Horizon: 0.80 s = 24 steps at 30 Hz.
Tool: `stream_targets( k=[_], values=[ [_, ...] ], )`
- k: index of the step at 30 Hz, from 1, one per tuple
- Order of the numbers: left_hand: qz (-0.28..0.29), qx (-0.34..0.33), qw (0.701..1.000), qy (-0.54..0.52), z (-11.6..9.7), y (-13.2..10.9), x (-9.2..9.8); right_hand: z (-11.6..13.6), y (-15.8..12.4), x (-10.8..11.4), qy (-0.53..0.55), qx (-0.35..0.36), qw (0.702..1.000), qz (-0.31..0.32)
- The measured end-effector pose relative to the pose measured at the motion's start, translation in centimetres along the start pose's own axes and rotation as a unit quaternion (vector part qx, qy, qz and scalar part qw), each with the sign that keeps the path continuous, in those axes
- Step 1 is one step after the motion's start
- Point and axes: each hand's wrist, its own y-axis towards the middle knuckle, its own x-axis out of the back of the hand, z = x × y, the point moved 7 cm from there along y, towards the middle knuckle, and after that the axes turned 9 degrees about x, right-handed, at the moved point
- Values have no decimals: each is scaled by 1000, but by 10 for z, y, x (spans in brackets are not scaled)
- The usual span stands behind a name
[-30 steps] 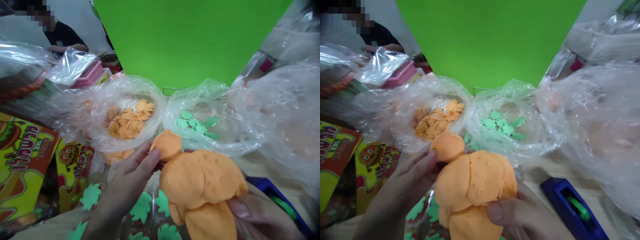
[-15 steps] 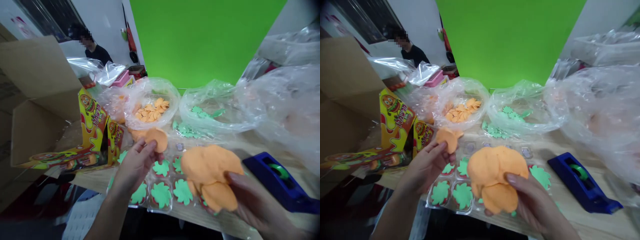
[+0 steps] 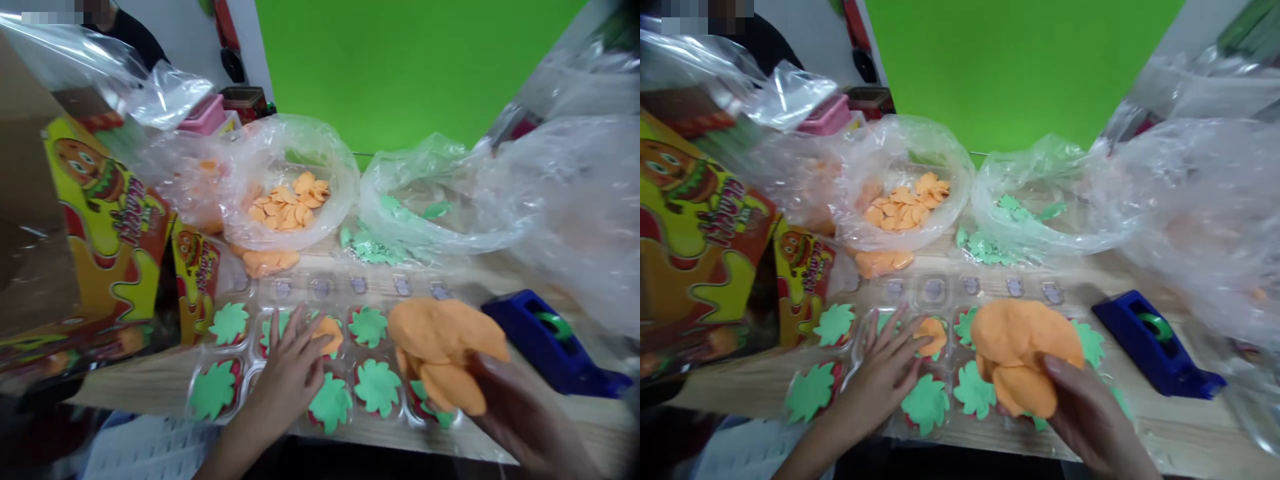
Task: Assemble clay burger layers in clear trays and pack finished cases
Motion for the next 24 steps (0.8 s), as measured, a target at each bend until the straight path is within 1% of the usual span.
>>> stream_targets(
  k=[2, 4, 6, 7, 8, 9, 11, 14, 15, 16, 18, 20, 21, 22, 23, 24],
  values=[
    [-28, -14, 997, -74, -16, 0, 23, -6, 4, -26, -19, -6, 999, 26],
    [-51, -53, 988, -138, -39, 2, 43, -11, 7, -42, -41, -2, 998, 48],
    [-65, -96, 983, -139, -62, 6, 55, -13, 7, -52, -60, 11, 996, 66],
    [-66, -105, 984, -131, -70, 8, 58, -12, 6, -55, -67, 19, 995, 74],
    [-59, -98, 985, -128, -73, 11, 59, -11, 6, -57, -74, 23, 994, 81],
    [-50, -75, 987, -137, -72, 14, 59, -11, 5, -58, -80, 21, 993, 88],
    [-29, 0, 982, -188, -62, 18, 58, -12, 4, -59, -88, -1, 991, 100],
    [-14, 109, 949, -296, -42, 17, 55, -15, 3, -60, -81, -42, 988, 121],
    [-17, 126, 936, -327, -38, 17, 54, -16, 3, -60, -74, -51, 988, 129],
    [-17, 128, 928, -349, -36, 16, 53, -17, 4, -60, -67, -57, 987, 134],
    [-13, 109, 925, -363, -38, 17, 51, -19, 5, -60, -56, -65, 986, 142],
    [4, 115, 918, -380, -38, 20, 46, -20, 5, -61, -45, -74, 985, 149],
    [17, 136, 902, -409, -35, 22, 42, -20, 5, -61, -39, -83, 984, 152],
    [28, 165, 875, -455, -31, 24, 37, -21, 5, -61, -35, -95, 983, 153],
    [42, 195, 835, -512, -27, 26, 32, -22, 4, -60, -34, -108, 982, 152],
    [57, 220, 789, -570, -23, 28, 28, -22, 3, -59, -36, -121, 981, 147]
  ],
)
